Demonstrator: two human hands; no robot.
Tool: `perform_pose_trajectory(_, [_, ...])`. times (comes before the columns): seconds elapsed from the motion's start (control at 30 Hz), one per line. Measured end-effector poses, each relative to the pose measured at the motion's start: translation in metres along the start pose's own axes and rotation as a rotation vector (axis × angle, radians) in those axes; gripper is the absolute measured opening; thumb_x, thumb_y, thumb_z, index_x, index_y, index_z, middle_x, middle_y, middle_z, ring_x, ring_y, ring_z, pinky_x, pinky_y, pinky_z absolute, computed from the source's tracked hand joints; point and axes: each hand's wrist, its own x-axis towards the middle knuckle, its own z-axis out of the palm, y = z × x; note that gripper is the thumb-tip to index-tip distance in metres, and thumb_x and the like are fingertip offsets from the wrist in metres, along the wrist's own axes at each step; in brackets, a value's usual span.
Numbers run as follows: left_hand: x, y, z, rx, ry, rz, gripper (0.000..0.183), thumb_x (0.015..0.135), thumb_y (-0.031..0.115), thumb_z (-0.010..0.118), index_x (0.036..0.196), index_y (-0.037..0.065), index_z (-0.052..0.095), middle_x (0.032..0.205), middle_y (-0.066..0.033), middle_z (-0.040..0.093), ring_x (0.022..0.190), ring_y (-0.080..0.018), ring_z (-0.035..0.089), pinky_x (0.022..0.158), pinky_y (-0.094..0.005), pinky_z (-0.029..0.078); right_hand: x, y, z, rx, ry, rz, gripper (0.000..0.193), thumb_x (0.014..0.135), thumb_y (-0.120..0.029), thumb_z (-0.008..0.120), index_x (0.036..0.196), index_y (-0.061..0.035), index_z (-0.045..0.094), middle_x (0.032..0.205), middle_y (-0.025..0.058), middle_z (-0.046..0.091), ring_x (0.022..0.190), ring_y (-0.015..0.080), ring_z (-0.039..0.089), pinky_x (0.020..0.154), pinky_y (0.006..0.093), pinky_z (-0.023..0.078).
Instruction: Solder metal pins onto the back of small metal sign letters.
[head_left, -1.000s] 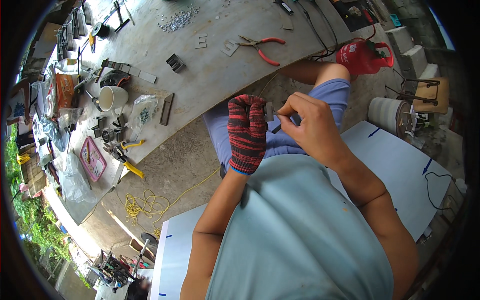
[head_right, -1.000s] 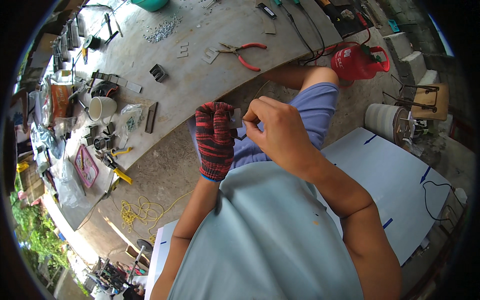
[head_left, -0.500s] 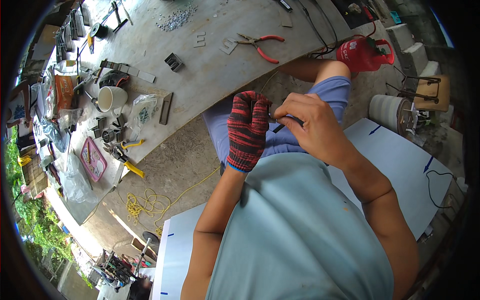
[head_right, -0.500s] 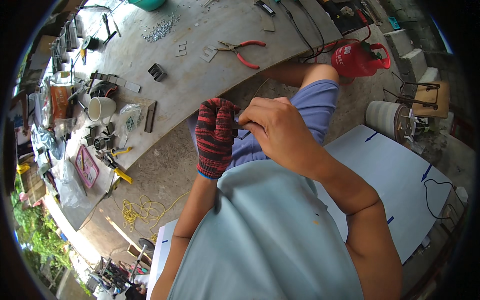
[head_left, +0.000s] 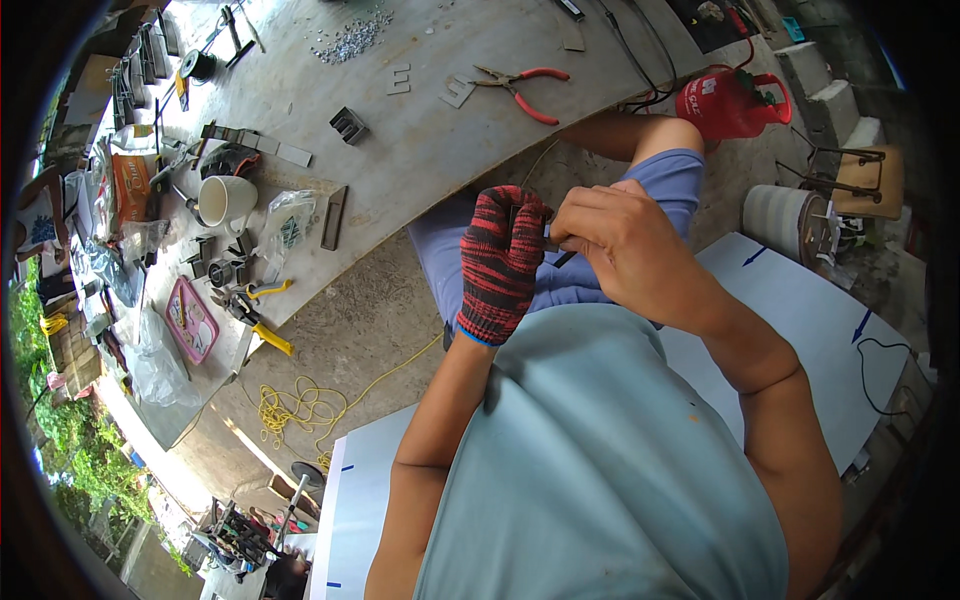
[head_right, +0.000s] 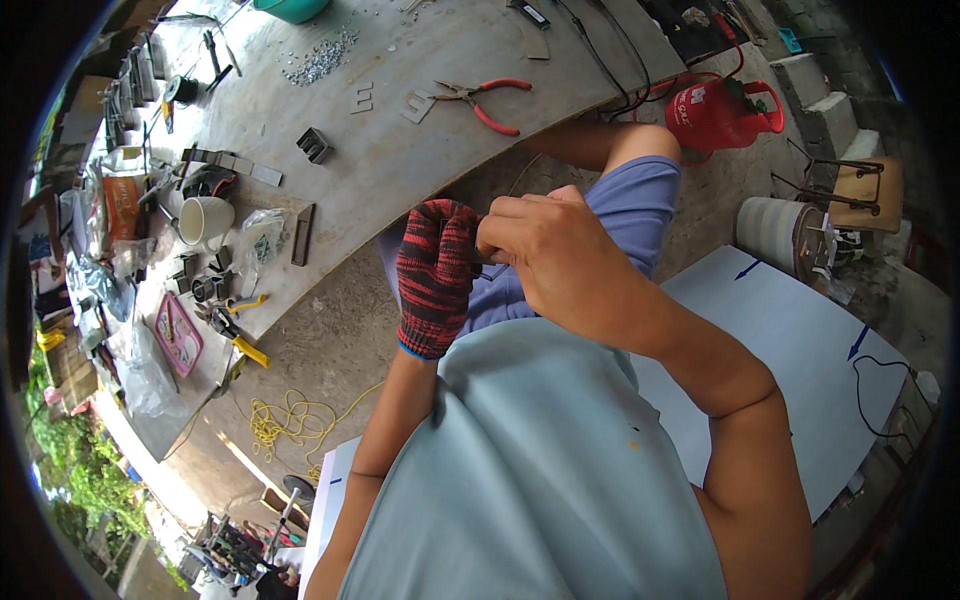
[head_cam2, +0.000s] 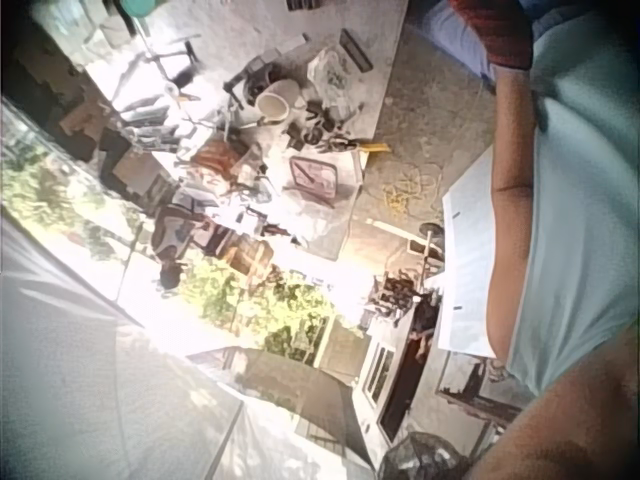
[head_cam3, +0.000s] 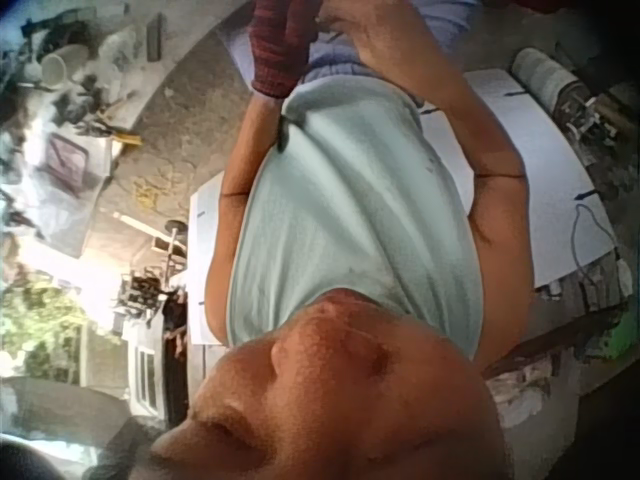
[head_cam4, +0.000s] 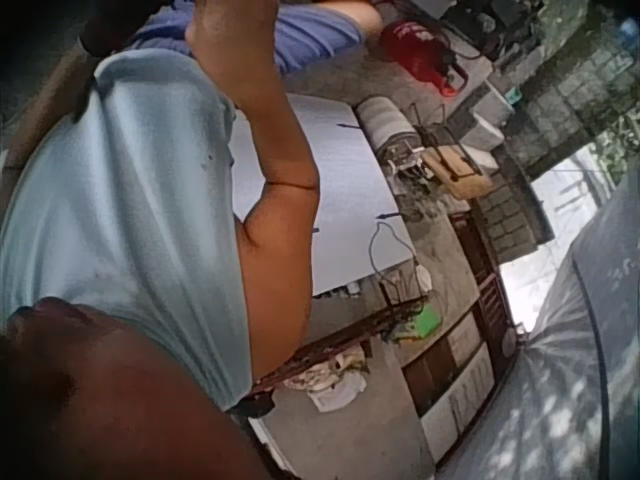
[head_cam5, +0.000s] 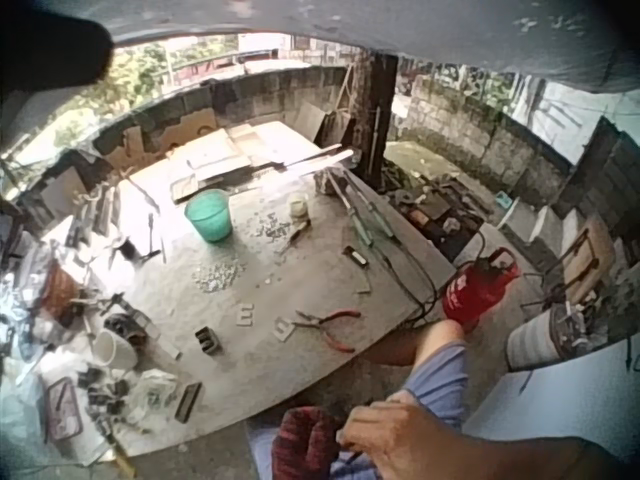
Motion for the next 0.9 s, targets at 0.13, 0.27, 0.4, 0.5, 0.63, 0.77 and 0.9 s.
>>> perform_pose_trajectory(0.13, [0.001, 0.002, 0.000, 0.014, -0.015, -0.028, 0.013, 0.103, 0.013, 0.064, 0.111, 0.004, 0.061, 0.088, -0.0033, 0.069, 0.067, -0.0073, 0.058, 0.059, -0.0252, 0.049, -0.001, 0.002, 0.001, 0.007, -0.005, 0.019, 0.013, 0.084, 0.004, 0.068, 0.093, -0.0046, 0.065, 0.089, 0.0066, 0.066, 0.083, 0.0286, 0.065, 0.079, 0.0390, 0.041])
perform_pose_trajectory(0.27, [0.002, 0.005, -0.004, -0.015, -0.034, -0.040, 0.013, 0.104, 0.014, 0.062, 0.112, 0.004, 0.061, 0.090, -0.0038, 0.069, 0.069, -0.0077, 0.059, 0.060, -0.0254, 0.049, -0.005, 0.004, 0.004, 0.025, 0.023, 0.022, 0.013, 0.085, 0.003, 0.069, 0.095, -0.0048, 0.066, 0.090, 0.0062, 0.066, 0.084, 0.0281, 0.066, 0.079, 0.0385, 0.042])
perform_pose_trajectory(0.4, [0.002, 0.007, -0.006, 0.056, -0.059, 0.016, 0.015, 0.106, 0.017, 0.058, 0.113, 0.004, 0.061, 0.092, -0.0048, 0.070, 0.070, -0.0092, 0.059, 0.062, -0.0267, 0.050, -0.006, 0.002, 0.006, 0.052, 0.024, 0.067, 0.012, 0.087, 0.000, 0.069, 0.098, -0.0042, 0.069, 0.093, 0.0070, 0.068, 0.086, 0.0284, 0.067, 0.081, 0.0380, 0.045])
perform_pose_trajectory(0.5, [0.003, 0.006, -0.009, 0.105, -0.027, 0.136, 0.016, 0.107, 0.018, 0.056, 0.113, 0.004, 0.061, 0.093, -0.0049, 0.070, 0.070, -0.0099, 0.059, 0.062, -0.0273, 0.050, -0.004, 0.003, -0.001, 0.203, 0.031, 0.127, 0.013, 0.090, 0.000, 0.068, 0.103, -0.0020, 0.070, 0.099, 0.0098, 0.070, 0.092, 0.0279, 0.069, 0.085, 0.0377, 0.049])
perform_pose_trajectory(0.63, [0.003, 0.005, -0.012, 0.088, -0.011, 0.184, 0.017, 0.108, 0.019, 0.055, 0.113, 0.004, 0.061, 0.093, -0.0047, 0.070, 0.070, -0.0099, 0.059, 0.063, -0.0273, 0.050, 0.001, 0.012, -0.021, 0.288, 0.152, 0.150, 0.017, 0.093, 0.000, 0.067, 0.109, 0.0018, 0.070, 0.107, 0.0134, 0.071, 0.102, 0.0262, 0.069, 0.090, 0.0353, 0.053])
perform_pose_trajectory(0.77, [0.003, 0.005, -0.011, 0.107, -0.017, 0.150, 0.016, 0.108, 0.018, 0.055, 0.113, 0.004, 0.062, 0.094, -0.0052, 0.071, 0.073, -0.0105, 0.060, 0.065, -0.0277, 0.051, 0.001, 0.009, -0.014, 0.200, 0.105, 0.023, 0.015, 0.091, 0.000, 0.070, 0.105, 0.0014, 0.070, 0.106, 0.0120, 0.070, 0.101, 0.0277, 0.068, 0.087, 0.0361, 0.053])
perform_pose_trajectory(0.9, [0.004, 0.005, -0.008, 0.178, -0.016, 0.190, 0.015, 0.106, 0.014, 0.055, 0.112, 0.003, 0.062, 0.095, -0.0079, 0.071, 0.081, -0.0151, 0.065, 0.073, -0.0300, 0.053, 0.001, 0.006, 0.004, 0.069, 0.059, -0.094, 0.015, 0.083, 0.003, 0.073, 0.097, 0.0003, 0.068, 0.098, 0.0110, 0.068, 0.092, 0.0311, 0.065, 0.080, 0.0403, 0.053])
